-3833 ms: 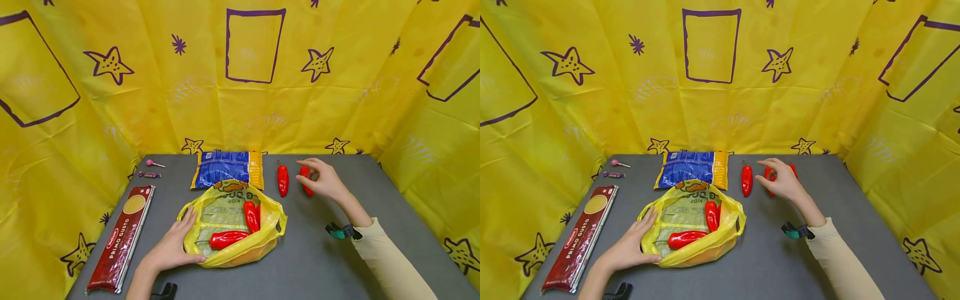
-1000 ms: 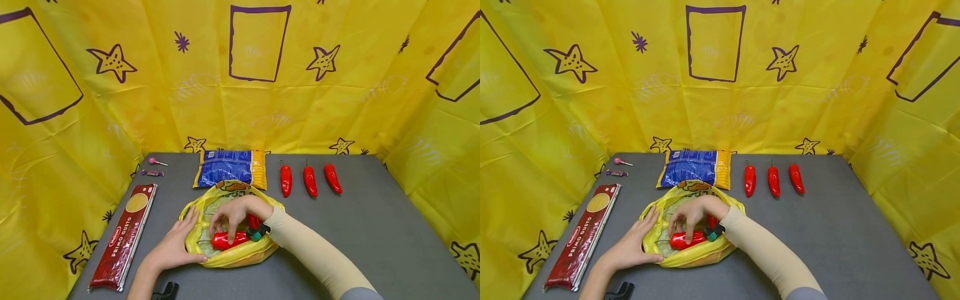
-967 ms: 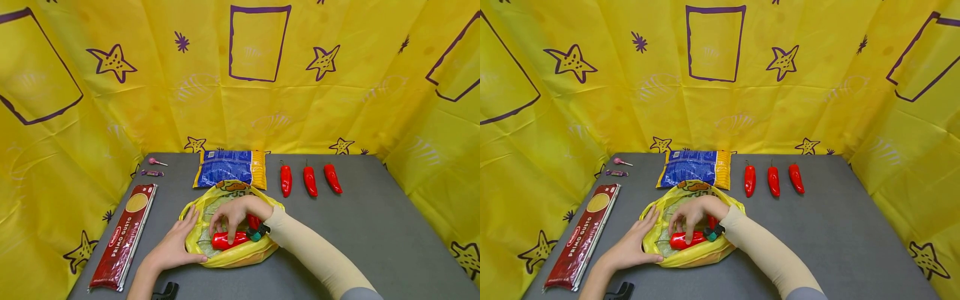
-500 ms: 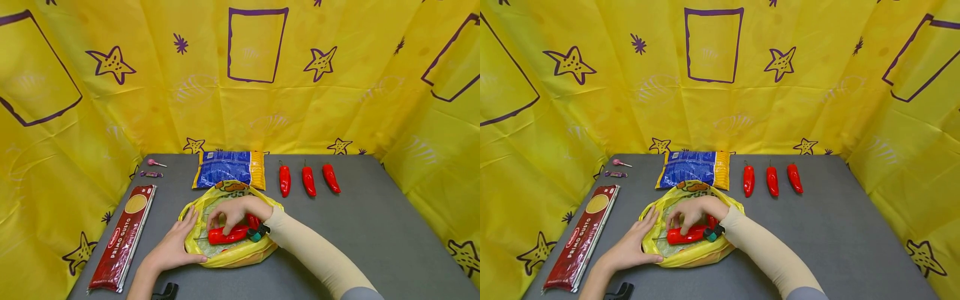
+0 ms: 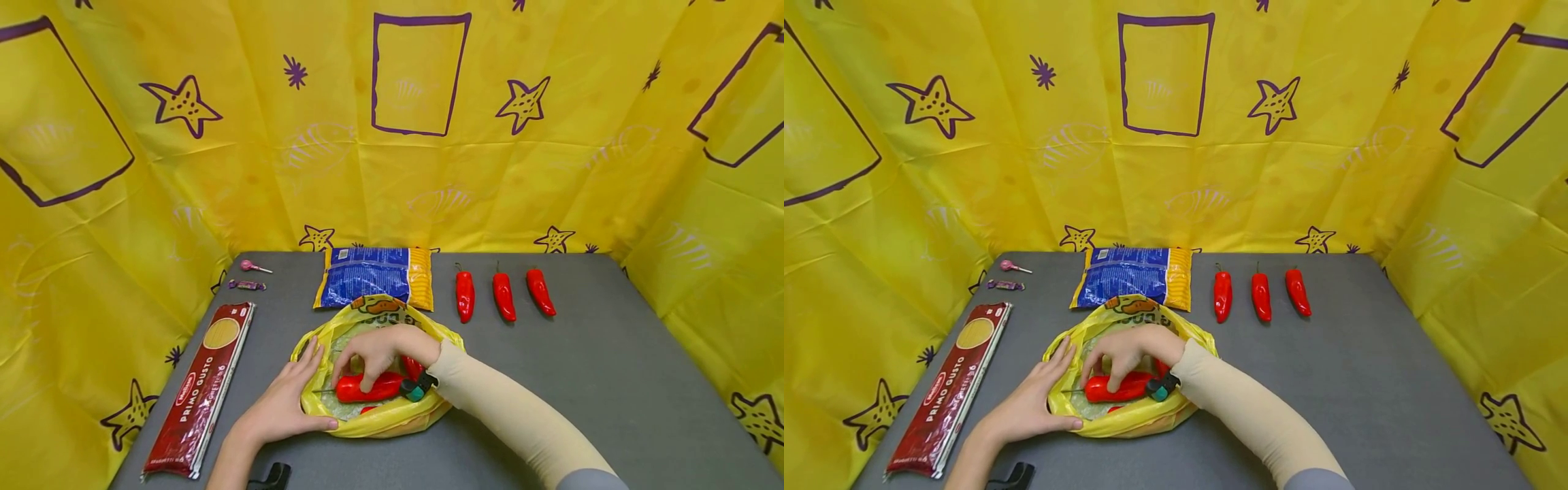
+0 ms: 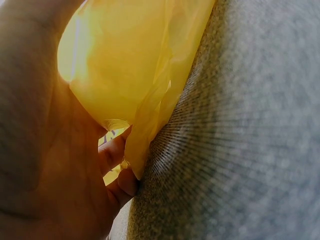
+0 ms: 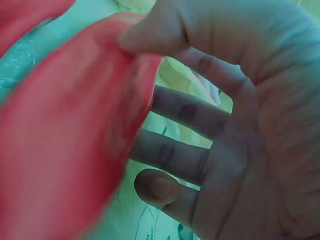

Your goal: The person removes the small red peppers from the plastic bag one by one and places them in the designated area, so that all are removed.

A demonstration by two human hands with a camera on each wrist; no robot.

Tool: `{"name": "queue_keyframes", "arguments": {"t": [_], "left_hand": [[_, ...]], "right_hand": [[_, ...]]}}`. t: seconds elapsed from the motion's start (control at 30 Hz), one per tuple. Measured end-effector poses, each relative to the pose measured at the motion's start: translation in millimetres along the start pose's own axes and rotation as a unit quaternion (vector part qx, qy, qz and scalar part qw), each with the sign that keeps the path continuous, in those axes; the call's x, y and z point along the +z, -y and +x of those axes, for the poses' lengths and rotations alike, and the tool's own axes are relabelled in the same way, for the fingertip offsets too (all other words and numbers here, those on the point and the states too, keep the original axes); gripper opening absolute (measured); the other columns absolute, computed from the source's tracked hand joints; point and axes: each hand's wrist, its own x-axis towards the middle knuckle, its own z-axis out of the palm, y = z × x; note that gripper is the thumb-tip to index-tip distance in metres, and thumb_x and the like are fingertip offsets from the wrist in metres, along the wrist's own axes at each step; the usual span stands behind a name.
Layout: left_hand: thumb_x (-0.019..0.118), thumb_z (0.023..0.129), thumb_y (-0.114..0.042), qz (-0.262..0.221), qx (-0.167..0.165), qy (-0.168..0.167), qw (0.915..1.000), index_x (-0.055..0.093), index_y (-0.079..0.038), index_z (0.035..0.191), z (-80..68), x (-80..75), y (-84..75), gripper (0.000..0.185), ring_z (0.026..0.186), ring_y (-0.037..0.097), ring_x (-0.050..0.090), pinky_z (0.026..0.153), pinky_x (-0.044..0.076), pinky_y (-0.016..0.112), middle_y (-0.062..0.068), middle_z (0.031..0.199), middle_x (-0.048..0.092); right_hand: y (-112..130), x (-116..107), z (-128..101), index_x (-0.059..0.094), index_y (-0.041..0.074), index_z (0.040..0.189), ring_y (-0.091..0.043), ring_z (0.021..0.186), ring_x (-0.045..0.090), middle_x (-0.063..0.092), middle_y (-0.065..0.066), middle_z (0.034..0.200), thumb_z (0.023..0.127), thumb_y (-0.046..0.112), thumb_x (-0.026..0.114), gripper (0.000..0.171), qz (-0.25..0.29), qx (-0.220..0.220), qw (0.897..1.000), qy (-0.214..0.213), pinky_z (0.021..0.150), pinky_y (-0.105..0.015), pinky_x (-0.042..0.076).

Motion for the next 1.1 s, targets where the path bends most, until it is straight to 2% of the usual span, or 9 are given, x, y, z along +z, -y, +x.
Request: {"name": "queue_keyframes", "arguments": {"t": [0.23, 0.5, 0.73, 0.87, 1.03, 1.1], "left_hand": [[0.082, 0.072, -0.077, 0.0, 0.002, 0.0, 1.0, 0.024, -0.013, 0.17, -0.1, -0.1, -0.1, 0.131, 0.14, 0.033, 0.04, 0.111, 0.043, 0.068, 0.005, 0.18, 0.006], [0.083, 0.072, -0.077, -0.002, 0.004, 0.0, 1.0, 0.024, -0.013, 0.17, -0.3, -0.5, -0.6, 0.131, 0.139, 0.032, 0.041, 0.111, 0.043, 0.067, 0.005, 0.18, 0.007], [0.083, 0.072, -0.077, -0.002, 0.002, 0.001, 1.0, 0.024, -0.013, 0.17, -0.3, -0.7, -0.6, 0.131, 0.14, 0.033, 0.041, 0.111, 0.042, 0.068, 0.005, 0.18, 0.008], [0.083, 0.071, -0.078, -0.002, 0.005, -0.001, 1.0, 0.024, -0.013, 0.17, -0.2, -0.3, 0.0, 0.132, 0.14, 0.033, 0.041, 0.112, 0.042, 0.067, 0.005, 0.18, 0.008], [0.083, 0.071, -0.078, 0.0, 0.009, -0.003, 1.0, 0.024, -0.013, 0.17, -0.1, 0.0, 0.1, 0.132, 0.142, 0.034, 0.04, 0.112, 0.041, 0.068, 0.005, 0.18, 0.008], [0.083, 0.071, -0.078, 0.001, 0.007, -0.003, 1.0, 0.023, -0.013, 0.17, -0.1, -0.5, -0.1, 0.133, 0.141, 0.034, 0.041, 0.112, 0.042, 0.067, 0.005, 0.18, 0.008]], "right_hand": [[2, 1, 5, 0.078, 0.024, 0.128, -0.004, 0.108, 0.06, 0.07, 0.017, 0.117, 0.087, 0.025, 0.09, 0.042, 0.0, -0.024, 1.0, -0.001, 0.097, -0.018, 0.048], [7, -3, 2, 0.078, 0.028, 0.127, -0.005, 0.107, 0.06, 0.069, 0.017, 0.122, 0.089, 0.021, 0.087, 0.04, -0.05, -0.01, 0.999, -0.018, 0.096, -0.017, 0.047], [3, -6, -3, 0.077, 0.023, 0.132, -0.009, 0.106, 0.061, 0.071, 0.014, 0.128, 0.094, 0.021, 0.083, 0.039, -0.022, -0.031, 0.999, -0.032, 0.095, -0.018, 0.05], [1, -11, -9, 0.077, 0.02, 0.132, -0.007, 0.1, 0.061, 0.072, 0.009, 0.129, 0.094, 0.019, 0.082, 0.039, 0.013, -0.032, 0.999, -0.042, 0.088, -0.018, 0.054], [-1, -16, -20, 0.076, 0.016, 0.132, -0.005, 0.069, 0.058, 0.073, 0.008, 0.122, 0.093, 0.016, 0.082, 0.04, 0.04, -0.031, 0.997, -0.057, 0.064, -0.018, 0.053], [-2, -18, -26, 0.076, 0.017, 0.132, -0.005, 0.06, 0.056, 0.072, 0.011, 0.118, 0.092, 0.016, 0.083, 0.04, 0.048, -0.025, 0.996, -0.066, 0.059, -0.02, 0.052]]}}
